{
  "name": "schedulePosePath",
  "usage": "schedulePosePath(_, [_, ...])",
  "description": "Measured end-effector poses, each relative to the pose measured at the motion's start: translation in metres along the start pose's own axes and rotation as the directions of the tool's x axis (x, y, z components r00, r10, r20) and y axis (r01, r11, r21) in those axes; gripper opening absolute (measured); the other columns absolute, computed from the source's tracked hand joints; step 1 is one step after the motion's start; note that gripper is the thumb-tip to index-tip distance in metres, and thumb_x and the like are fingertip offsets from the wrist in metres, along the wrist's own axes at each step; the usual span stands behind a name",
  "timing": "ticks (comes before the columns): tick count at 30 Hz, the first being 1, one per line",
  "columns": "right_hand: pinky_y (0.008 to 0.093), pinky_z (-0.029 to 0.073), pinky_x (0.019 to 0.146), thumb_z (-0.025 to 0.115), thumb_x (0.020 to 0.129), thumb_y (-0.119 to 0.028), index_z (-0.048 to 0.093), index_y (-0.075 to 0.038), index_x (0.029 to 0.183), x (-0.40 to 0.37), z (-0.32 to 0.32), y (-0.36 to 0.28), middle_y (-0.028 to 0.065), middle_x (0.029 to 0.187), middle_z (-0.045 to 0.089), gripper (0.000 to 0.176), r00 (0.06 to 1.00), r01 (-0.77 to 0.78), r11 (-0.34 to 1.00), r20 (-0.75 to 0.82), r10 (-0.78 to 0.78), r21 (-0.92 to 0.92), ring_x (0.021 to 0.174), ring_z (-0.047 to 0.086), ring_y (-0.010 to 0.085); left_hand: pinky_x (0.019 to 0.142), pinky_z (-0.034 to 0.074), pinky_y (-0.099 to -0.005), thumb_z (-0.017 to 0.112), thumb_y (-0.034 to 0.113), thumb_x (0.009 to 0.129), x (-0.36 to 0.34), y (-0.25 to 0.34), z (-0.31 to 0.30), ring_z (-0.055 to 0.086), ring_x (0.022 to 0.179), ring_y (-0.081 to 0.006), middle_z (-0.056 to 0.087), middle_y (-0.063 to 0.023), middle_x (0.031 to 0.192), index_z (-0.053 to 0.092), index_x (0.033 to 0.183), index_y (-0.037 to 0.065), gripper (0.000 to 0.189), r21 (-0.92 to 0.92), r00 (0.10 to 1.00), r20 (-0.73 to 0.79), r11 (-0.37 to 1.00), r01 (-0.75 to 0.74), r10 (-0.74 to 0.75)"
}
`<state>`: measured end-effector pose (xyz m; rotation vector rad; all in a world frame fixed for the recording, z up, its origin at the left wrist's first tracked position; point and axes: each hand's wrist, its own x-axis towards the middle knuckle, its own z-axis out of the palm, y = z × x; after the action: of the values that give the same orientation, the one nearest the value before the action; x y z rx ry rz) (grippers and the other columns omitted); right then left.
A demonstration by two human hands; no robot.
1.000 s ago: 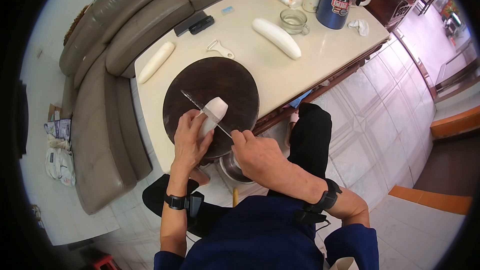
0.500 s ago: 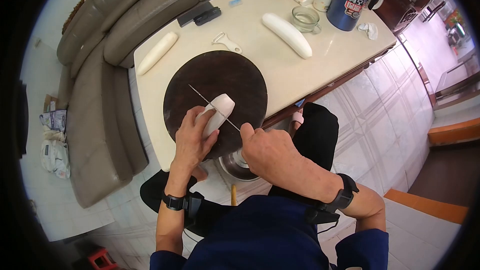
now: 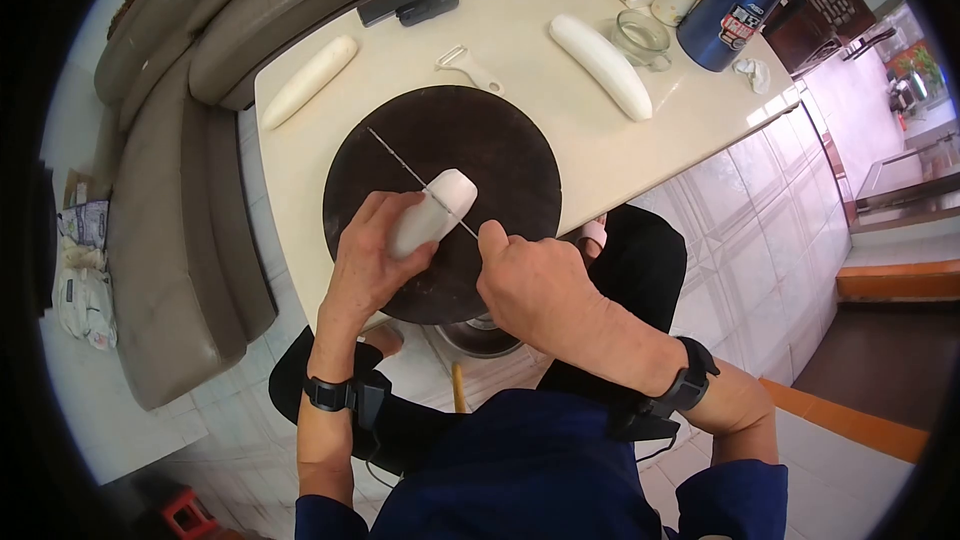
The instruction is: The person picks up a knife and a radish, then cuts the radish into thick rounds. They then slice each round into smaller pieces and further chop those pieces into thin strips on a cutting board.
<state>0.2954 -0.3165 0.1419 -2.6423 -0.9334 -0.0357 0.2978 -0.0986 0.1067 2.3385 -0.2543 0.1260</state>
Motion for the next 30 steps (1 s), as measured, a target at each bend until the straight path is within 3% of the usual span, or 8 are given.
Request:
schedulePosePath(4, [0.0376,0.048,0.043,0.064,0.079,-0.007,0.043,-0.002,0.084,0.004,-0.004,0.003,0.0118,0.053,0.055,0.022,0.998,-0.002,1.0,0.063,0.0,0.028,0.046,0.061,0.0292,0.087,0.052,-0.042,0.081,0.009,0.07,0.001,0.0,-0.001,0.061,0.102,-0.0348,0.059,-0.0134,0.113,0.061,0.116,0.005,0.05,-0.001,0.999,0.037,1.0,0.029,-0.029])
schedulePosePath(7, [0.0386,0.048,0.043,0.063,0.079,-0.006,0.042,-0.002,0.084,0.004,-0.004,0.005,0.0124,0.052,0.055,0.022,0.998,-0.003,0.999,0.066,0.0,0.053,0.046,0.061,0.03,0.087,0.051,-0.0413,0.082,0.014,0.069,-0.001,0.002,-0.002,0.057,0.107,-0.035,0.056,-0.0137,0.118,0.061,0.116,0.006,0.052,0.103,0.993,-0.067,0.991,-0.089,0.097])
schedulePosePath(9, [0.0392,0.048,0.043,0.063,0.08,-0.006,0.042,-0.002,0.084,0.003,-0.002,0.006,0.0129,0.053,0.056,0.021,0.998,-0.003,0.997,0.062,-0.002,0.074,0.046,0.061,0.0305,0.097,0.045,-0.0463,0.082,0.022,0.074,0.001,0.005,-0.008,0.048,0.122,-0.0404,0.048,-0.0178,0.134,0.06,0.117,0.007,0.05,0.115,0.884,-0.393,0.967,-0.227,0.254])
schedulePosePath(13, [0.0394,0.048,0.043,0.063,0.079,-0.006,0.043,-0.002,0.084,0.0,-0.002,0.009,0.0131,0.054,0.056,0.021,0.997,0.018,0.997,0.069,-0.023,0.075,0.047,0.062,0.0304,0.105,0.037,-0.0526,0.079,0.031,0.079,0.026,0.038,-0.024,0.036,0.133,-0.0451,0.037,-0.0227,0.146,0.061,0.116,0.009,0.047,0.223,0.877,-0.341,0.935,-0.274,0.338])
schedulePosePath(15, [0.0393,0.048,0.043,0.064,0.079,-0.006,0.043,-0.002,0.085,-0.003,-0.004,0.011,0.0133,0.055,0.056,0.022,0.996,0.0,0.997,0.09,-0.007,0.081,0.048,0.062,0.0303,0.107,0.033,-0.0567,0.075,0.038,0.083,0.031,0.037,-0.013,0.029,0.138,-0.0475,0.029,-0.0245,0.151,0.061,0.112,0.011,0.043,0.341,0.944,-0.12,0.906,-0.252,0.307])
schedulePosePath(22, [0.0391,0.047,0.043,0.065,0.076,-0.006,0.046,-0.001,0.087,-0.017,-0.004,0.01,0.0131,0.058,0.057,0.022,0.997,0.004,0.993,0.078,-0.013,0.114,0.048,0.062,0.0295,0.11,0.03,-0.0573,0.068,0.041,0.089,0.019,0.027,0.021,0.023,0.14,-0.0511,0.019,-0.024,0.157,0.059,0.107,0.01,0.037,0.078,0.969,-0.15,0.979,-0.189,0.199])
schedulePosePath(30, [0.039,0.047,0.042,0.064,0.075,-0.003,0.046,0.0,0.084,-0.016,0.006,0.02,0.0126,0.054,0.055,0.02,0.995,-0.011,0.987,0.103,-0.006,0.161,0.048,0.062,0.0303,0.112,0.027,-0.0573,0.063,0.048,0.091,0.025,0.017,0.034,0.023,0.14,-0.0518,0.02,-0.024,0.156,0.058,0.107,0.01,0.042,0.132,0.968,-0.122,0.971,-0.201,0.217])
